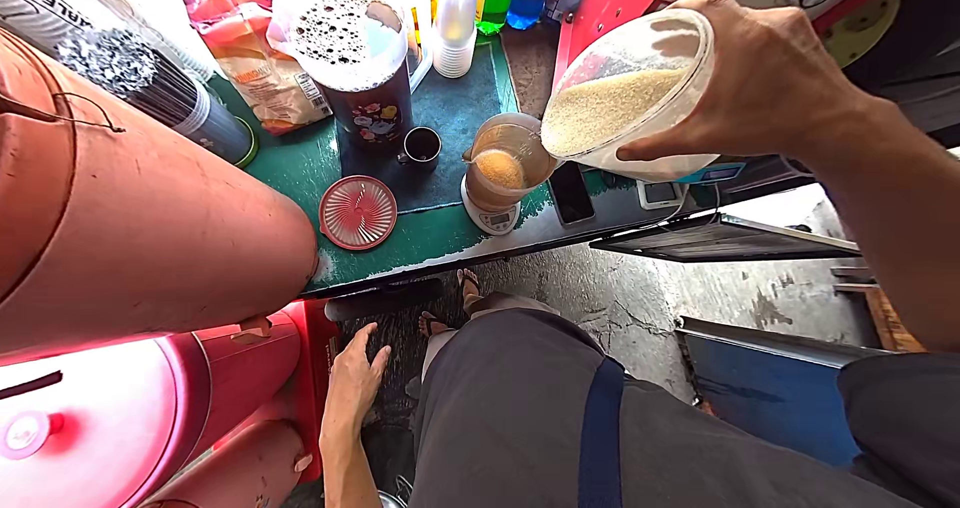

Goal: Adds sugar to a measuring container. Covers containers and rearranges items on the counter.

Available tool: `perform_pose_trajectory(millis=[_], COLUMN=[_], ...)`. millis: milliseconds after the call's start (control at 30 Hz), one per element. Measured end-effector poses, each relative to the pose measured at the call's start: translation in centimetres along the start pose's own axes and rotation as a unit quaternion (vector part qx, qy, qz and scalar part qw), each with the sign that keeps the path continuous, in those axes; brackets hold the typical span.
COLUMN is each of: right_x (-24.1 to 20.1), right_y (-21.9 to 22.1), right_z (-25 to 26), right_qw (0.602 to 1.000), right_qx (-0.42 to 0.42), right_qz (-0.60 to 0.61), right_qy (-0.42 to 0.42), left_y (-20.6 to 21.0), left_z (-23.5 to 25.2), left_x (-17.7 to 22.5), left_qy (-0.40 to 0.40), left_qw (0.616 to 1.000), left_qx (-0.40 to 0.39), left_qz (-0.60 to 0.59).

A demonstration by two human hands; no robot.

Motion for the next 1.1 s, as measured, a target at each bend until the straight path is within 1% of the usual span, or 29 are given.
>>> perform_pose_trajectory(millis=[433,633,700,867,1000,1100], right_x=[0.2,0.6,0.5,-0.1,-0.6,-0.7], right_y=[-0.6,-1.2,-1.3,-0.2,0.8,1.1], right_z=[-0.3,-1.1,-1.2,-0.3,0.4,0.5], right_qw=[1.0,0.997,0.998,1.0,1.0,0.999], right_qx=[0.019,0.044,0.041,0.003,-0.007,-0.011], right_qz=[0.013,0.04,0.035,0.005,-0.009,-0.009], right_qy=[0.016,0.043,0.045,0.005,-0.028,-0.034], left_y=[0.0,0.2,0.2,-0.1,0.0,0.4], left_z=[-0.2,-0.2,-0.2,0.2,0.1,0.0], left_x=[-0.1,0.0,0.1,0.5,0.5,0.2], left_qy=[0.002,0.001,0.0,0.007,0.002,-0.005], left_qw=[1.0,1.0,1.0,1.0,1.0,1.0], left_qx=[0.003,-0.001,-0.006,-0.008,-0.007,-0.013], left_qz=[0.001,0.0,0.001,0.003,0.008,0.005])
Point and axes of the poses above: each hand's wrist, its own z-axis towards the middle knuckle, its own y-axis out of the palm, x = y × z, the point moved 4 cm from there along z, towards the middle knuckle, and after that the axes turned 4 degrees about -x, right-handed, at the moved point
